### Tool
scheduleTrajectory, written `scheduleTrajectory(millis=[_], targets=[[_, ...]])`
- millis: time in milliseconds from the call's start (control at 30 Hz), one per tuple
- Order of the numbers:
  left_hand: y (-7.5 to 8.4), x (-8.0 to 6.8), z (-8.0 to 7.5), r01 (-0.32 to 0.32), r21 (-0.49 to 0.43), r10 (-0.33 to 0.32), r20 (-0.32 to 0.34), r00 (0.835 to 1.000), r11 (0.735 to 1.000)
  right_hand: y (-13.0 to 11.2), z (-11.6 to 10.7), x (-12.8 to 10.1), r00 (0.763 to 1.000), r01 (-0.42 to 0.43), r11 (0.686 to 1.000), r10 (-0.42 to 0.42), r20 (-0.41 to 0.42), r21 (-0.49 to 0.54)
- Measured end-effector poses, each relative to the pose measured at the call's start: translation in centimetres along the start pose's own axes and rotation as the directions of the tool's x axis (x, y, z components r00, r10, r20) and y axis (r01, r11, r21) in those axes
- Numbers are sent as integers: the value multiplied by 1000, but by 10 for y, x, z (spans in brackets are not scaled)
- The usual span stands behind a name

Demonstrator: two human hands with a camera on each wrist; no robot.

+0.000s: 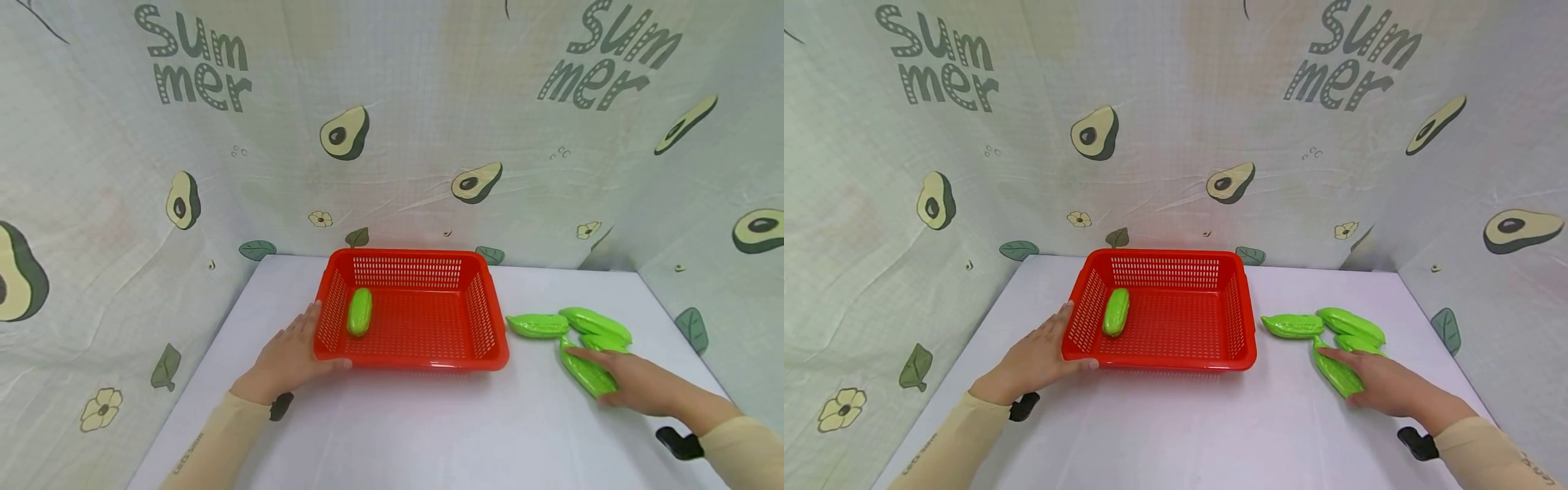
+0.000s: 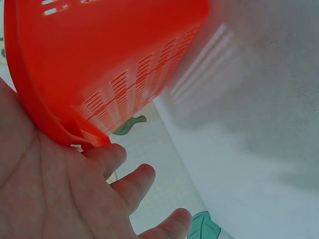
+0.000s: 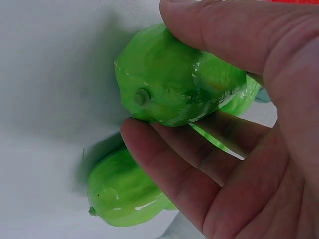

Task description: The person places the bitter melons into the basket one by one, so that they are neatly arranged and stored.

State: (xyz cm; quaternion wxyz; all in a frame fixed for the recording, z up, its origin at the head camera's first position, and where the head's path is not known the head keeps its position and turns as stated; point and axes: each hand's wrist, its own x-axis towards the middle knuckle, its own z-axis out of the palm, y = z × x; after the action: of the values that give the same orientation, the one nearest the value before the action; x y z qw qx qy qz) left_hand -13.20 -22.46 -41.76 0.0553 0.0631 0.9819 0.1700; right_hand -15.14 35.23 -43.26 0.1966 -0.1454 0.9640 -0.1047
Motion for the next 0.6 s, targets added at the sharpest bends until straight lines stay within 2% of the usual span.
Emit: scheduleTrajectory(millis=[100,333,600], targets=[[0,0,0,-2,0,2,1,1000,1000,0,0,-1,1000,10,1000,-10,-10,3],[-1,0,1,-7,-3,7,-2,1000,1000,-4,-6,-5,993,94,995,-95,-70,-22],[-3,1,2,-8,-5,8,-2,1000,1000,-18,-32,-4,984,135,990,-138,-114,-32]])
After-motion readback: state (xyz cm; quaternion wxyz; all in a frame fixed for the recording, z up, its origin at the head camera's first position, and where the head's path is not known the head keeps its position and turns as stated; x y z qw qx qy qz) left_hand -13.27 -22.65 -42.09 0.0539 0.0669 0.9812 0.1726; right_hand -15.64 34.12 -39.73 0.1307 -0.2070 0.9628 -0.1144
